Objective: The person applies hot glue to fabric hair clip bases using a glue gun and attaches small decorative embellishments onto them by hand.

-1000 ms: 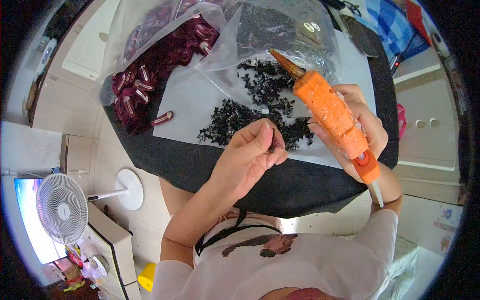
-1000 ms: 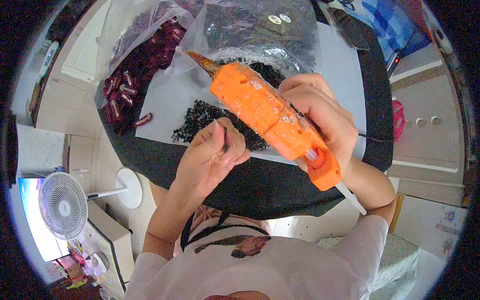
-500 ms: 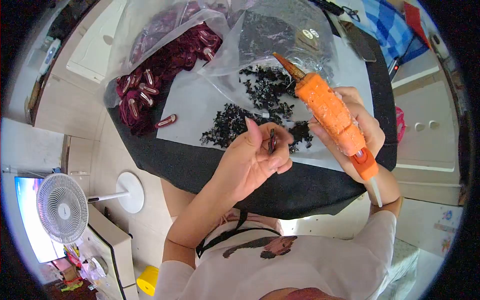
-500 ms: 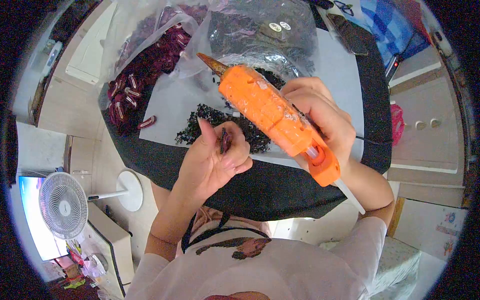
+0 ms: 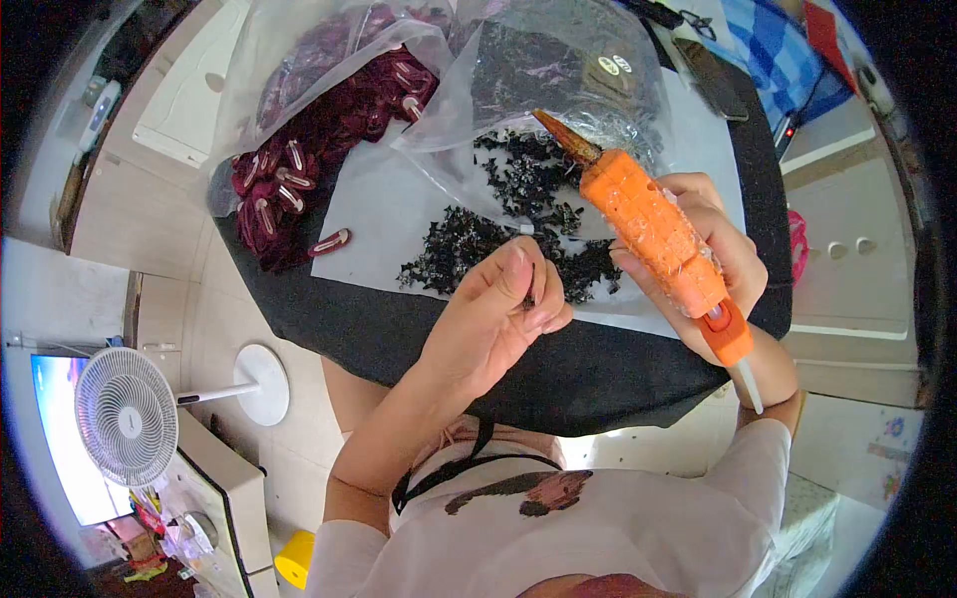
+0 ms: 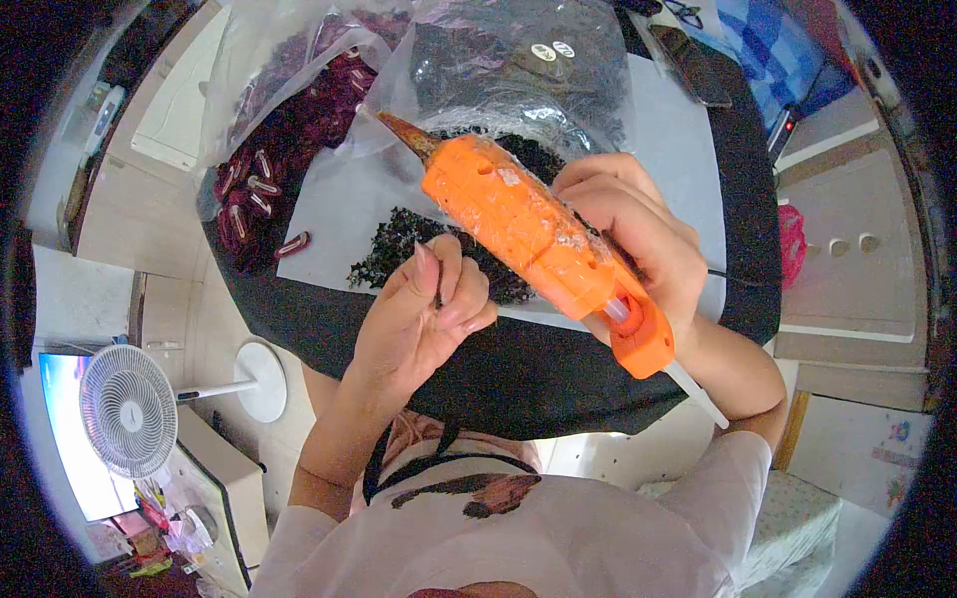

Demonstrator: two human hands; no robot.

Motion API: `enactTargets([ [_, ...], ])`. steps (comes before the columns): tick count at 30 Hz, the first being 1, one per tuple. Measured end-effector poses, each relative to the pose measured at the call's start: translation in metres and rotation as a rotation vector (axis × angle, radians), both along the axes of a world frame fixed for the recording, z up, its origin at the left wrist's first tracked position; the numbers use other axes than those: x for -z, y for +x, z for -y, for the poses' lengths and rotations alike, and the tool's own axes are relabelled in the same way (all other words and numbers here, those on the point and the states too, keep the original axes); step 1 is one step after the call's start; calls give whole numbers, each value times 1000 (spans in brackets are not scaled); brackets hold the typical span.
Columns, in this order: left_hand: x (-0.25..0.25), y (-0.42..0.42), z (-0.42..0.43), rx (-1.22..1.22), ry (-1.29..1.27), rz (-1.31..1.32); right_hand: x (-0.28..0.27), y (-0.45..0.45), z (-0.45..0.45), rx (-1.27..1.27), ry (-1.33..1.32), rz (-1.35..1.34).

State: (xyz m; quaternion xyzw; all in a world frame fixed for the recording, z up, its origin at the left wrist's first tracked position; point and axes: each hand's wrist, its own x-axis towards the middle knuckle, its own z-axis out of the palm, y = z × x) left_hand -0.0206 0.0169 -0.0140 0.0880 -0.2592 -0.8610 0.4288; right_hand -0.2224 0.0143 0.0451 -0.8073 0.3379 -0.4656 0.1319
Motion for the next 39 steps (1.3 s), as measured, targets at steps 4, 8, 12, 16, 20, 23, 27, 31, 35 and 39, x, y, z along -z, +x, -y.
enactTargets([
  [4,-3,1,0,-62,77,-37,2,0,1,13,-1,-8],
  [8,-2,0,1,-19,75,-94,3,1,0,25,11,11],
  [12,-1,0,2,17,96,-150,2,2,-1,35,36,11],
  [16,-10,2,-6,-77,21,26,3,2,0,19,23,25],
  [20,-10,2,-5,-86,-49,-3,1,1,-2,42,47,30],
  [23,-12,1,-7,-129,-87,128,5,1,-1,49,50,40],
  [27,-13,1,-9,-217,-184,359,5,3,-1,52,38,44],
  [31,-15,-1,-11,-259,-213,401,5,4,0,49,26,55],
  [35,-19,-2,-11,-256,-193,392,4,3,-1,47,32,50],
  [39,-20,-2,-13,-272,-200,417,5,4,0,41,-1,46],
])
